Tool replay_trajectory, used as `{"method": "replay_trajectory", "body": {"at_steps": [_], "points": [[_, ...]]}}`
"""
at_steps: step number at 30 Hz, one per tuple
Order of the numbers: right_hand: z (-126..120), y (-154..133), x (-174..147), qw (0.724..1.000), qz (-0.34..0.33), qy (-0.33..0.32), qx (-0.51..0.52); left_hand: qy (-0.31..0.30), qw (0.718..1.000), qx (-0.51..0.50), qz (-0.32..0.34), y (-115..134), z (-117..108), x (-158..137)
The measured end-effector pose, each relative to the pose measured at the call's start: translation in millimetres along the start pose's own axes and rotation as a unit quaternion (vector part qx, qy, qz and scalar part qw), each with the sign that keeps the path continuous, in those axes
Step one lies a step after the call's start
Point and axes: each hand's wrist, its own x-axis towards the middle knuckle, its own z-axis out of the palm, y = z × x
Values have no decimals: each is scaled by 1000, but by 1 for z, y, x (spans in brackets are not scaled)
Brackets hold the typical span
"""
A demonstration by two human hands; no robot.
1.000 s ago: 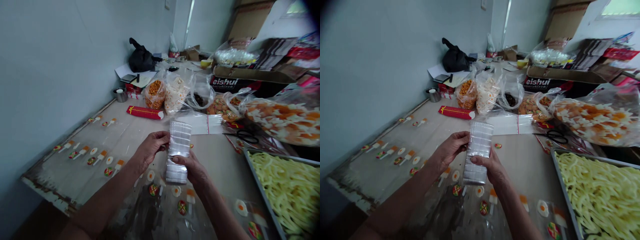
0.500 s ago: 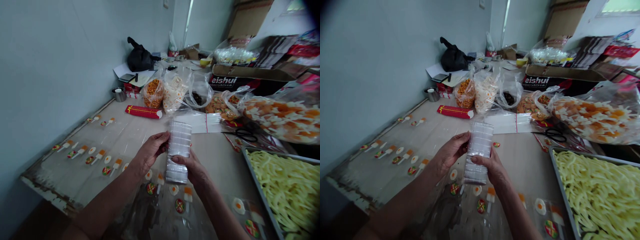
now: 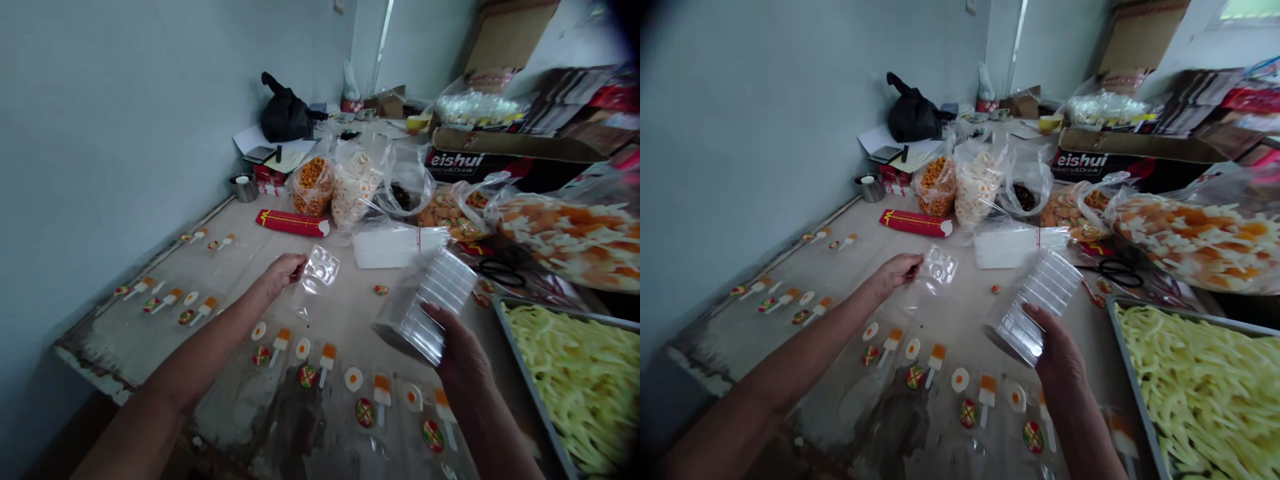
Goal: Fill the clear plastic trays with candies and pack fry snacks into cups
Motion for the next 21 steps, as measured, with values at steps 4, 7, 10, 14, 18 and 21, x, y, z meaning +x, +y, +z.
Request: {"method": "replay_trajectory", "body": {"at_steps": [4, 7, 10, 14, 18, 21], "points": [[-2, -4, -9, 997, 75, 16, 2, 50, 989, 129, 57, 0, -25, -9], [1, -8, -13, 996, 81, 28, 7, 86, 963, 222, 124, 0, -38, -27], [-1, -14, -12, 999, 27, 33, 3, 89, 861, 421, 273, -7, -33, -41], [-11, -24, -13, 994, -90, 66, -6, -52, 690, 596, 406, -28, -15, -44], [-29, -25, -18, 990, -99, 99, -10, -75, 635, 681, 358, -45, -32, -40], [-37, -21, -21, 990, -92, 104, -9, -38, 671, 659, 338, -40, -44, -43]]}}
